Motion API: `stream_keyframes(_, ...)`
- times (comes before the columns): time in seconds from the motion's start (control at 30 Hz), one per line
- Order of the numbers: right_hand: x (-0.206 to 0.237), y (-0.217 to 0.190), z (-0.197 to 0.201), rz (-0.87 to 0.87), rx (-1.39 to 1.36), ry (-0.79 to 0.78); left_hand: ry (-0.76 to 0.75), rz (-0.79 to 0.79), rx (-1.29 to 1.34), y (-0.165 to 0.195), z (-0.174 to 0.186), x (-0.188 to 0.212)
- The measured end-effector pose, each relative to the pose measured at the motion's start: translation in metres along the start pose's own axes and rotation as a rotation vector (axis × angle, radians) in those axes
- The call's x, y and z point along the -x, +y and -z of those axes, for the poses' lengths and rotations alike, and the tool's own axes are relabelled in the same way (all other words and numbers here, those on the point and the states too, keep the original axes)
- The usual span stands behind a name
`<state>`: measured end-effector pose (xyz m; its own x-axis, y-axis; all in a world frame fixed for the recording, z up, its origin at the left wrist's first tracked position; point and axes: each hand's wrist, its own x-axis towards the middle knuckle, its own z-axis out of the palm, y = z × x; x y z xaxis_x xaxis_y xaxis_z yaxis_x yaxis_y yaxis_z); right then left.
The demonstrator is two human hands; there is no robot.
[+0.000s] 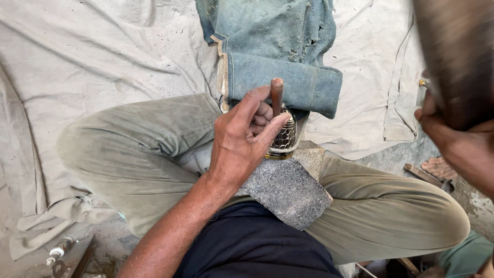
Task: The person sits on the ground with a small brass bell resting on a stone block on their lap. They hold a punch against the bell's surface with one hand and repeatedly strike it with a wooden mallet held in the other hand, repositioning the punch to work different spots, and occasionally rotate the bell.
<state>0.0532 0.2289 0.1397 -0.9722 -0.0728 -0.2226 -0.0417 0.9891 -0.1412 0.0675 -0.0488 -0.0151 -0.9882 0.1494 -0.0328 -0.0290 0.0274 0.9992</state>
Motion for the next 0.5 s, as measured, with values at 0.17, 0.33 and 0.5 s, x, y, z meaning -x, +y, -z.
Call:
stream_keyframes(0.17,-0.009,-0.023,0.009,0.135,0.131,0.038,0.048,-0.161,-0.115,-0.001,-0.003,0.005)
stream_keyframes(0.33,-0.018,-0.019,0.007,0.094,0.127,0.005,0.02,-0.111,-0.098,-0.002,-0.003,0.003)
stream_keyframes(0.5,-0.021,-0.011,0.001,0.113,0.159,-0.047,0.003,-0.14,-0.083,-0.003,-0.002,0.003)
